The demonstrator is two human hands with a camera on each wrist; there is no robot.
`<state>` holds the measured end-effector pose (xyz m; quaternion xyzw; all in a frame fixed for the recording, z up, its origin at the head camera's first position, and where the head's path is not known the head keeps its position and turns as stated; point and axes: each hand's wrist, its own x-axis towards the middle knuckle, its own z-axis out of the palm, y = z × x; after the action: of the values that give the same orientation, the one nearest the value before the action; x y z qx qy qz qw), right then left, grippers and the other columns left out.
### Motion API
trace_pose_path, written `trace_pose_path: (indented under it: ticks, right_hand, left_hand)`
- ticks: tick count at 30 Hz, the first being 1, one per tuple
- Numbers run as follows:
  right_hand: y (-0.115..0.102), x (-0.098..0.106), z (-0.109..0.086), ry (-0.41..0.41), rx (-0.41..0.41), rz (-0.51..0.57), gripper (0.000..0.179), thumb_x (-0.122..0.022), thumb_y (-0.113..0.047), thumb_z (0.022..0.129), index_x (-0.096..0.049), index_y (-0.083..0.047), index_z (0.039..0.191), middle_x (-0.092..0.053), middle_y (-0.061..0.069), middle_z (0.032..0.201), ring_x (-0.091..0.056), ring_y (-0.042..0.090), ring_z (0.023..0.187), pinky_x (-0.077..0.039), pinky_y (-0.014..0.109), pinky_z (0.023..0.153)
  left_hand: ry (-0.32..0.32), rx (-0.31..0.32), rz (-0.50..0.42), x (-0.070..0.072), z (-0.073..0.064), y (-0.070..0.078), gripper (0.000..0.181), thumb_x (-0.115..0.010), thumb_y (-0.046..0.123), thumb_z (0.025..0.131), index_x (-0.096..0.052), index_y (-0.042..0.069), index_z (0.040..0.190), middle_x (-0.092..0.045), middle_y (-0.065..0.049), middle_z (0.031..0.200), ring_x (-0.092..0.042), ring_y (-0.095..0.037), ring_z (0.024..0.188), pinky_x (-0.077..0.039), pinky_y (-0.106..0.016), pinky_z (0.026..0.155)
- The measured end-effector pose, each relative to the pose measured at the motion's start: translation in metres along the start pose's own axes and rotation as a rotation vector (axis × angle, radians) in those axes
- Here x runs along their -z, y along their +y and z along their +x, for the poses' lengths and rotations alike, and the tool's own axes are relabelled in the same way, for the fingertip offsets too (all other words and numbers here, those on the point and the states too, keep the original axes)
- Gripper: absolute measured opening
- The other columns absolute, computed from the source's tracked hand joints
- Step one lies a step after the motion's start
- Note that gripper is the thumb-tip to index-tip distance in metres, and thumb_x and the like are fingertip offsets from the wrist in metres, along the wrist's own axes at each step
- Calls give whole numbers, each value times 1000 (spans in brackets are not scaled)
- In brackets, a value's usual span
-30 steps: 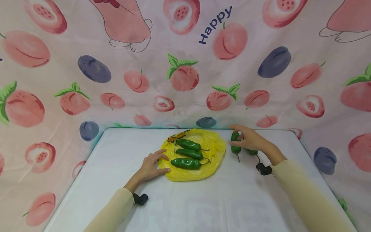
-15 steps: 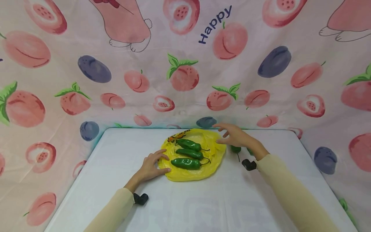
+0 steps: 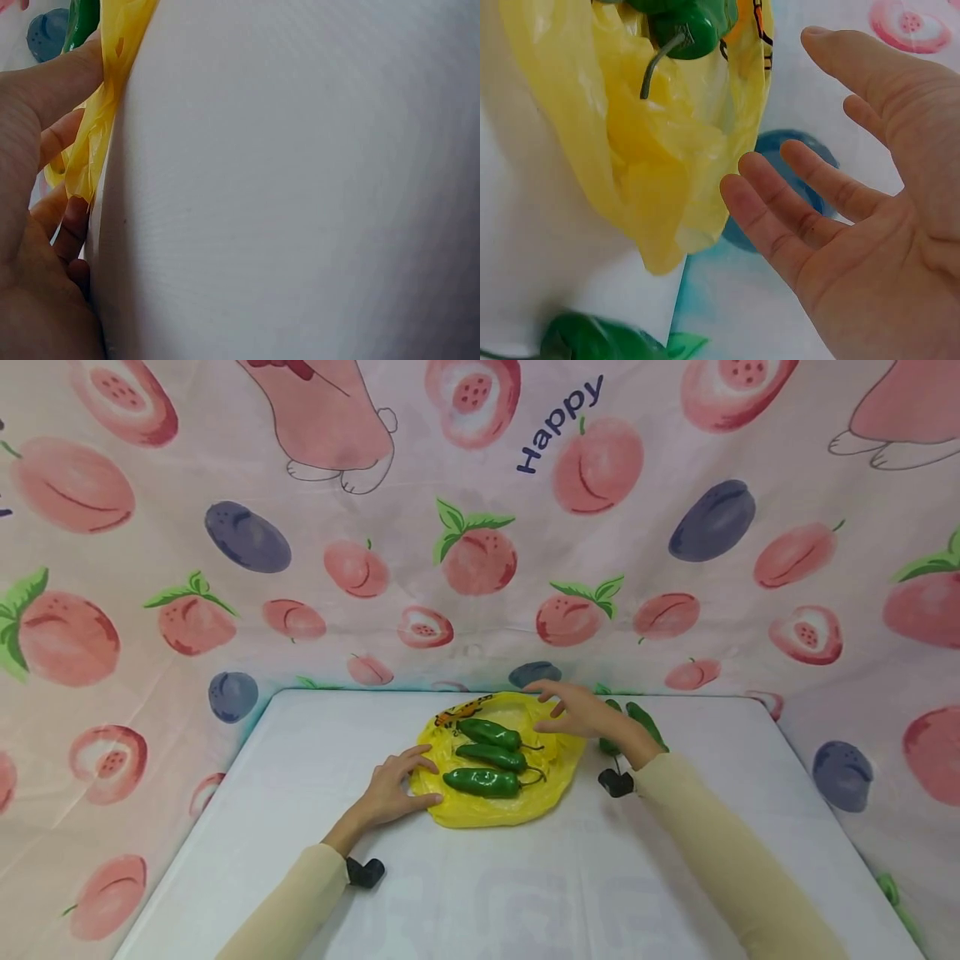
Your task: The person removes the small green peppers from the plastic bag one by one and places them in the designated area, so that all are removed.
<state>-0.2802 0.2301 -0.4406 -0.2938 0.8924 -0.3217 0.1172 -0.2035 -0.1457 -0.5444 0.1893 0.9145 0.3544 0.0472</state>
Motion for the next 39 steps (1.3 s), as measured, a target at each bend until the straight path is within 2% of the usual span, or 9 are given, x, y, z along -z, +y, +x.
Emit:
trace_pose_path:
  ticks: [7,20,30,39]
  right_hand:
    - [-6,-10,12,-43,-3,31,67,-76,-23,95,-44,-8,152,-54,30,140,-64,44,113,-53,54,93]
    - [-14,-25,39,-139,-38,47,65,-75,-17,95,-45,-10,153,-56,28,141,-64,41,115,-56,48,90]
    - [-20,-36,51,-214,-63,20,64,-72,-15,98,-42,-10,155,-55,27,141,-64,41,117,-53,52,95]
    - [-17,-45,63,-244,-70,-17,60,-71,-13,98,-45,-13,152,-58,19,137,-67,33,110,-55,45,92]
  left_hand:
    - [0,0,-4,0,0,0,38,-85,44,83,-68,28,113,-44,-2,159,-47,-30,126,-28,-52,103]
    - [-6,2,-3,-1,1,0,38,-84,44,83,-68,28,113,-44,-2,160,-47,-30,126,-28,-52,105]
    - [-3,-3,-16,-2,-1,0,37,-84,45,84,-67,29,113,-45,-2,159,-48,-30,126,-29,-53,102]
    - [3,-4,-2,1,-1,0,37,-83,47,84,-67,29,113,-45,-3,159,-48,-30,125,-30,-52,101]
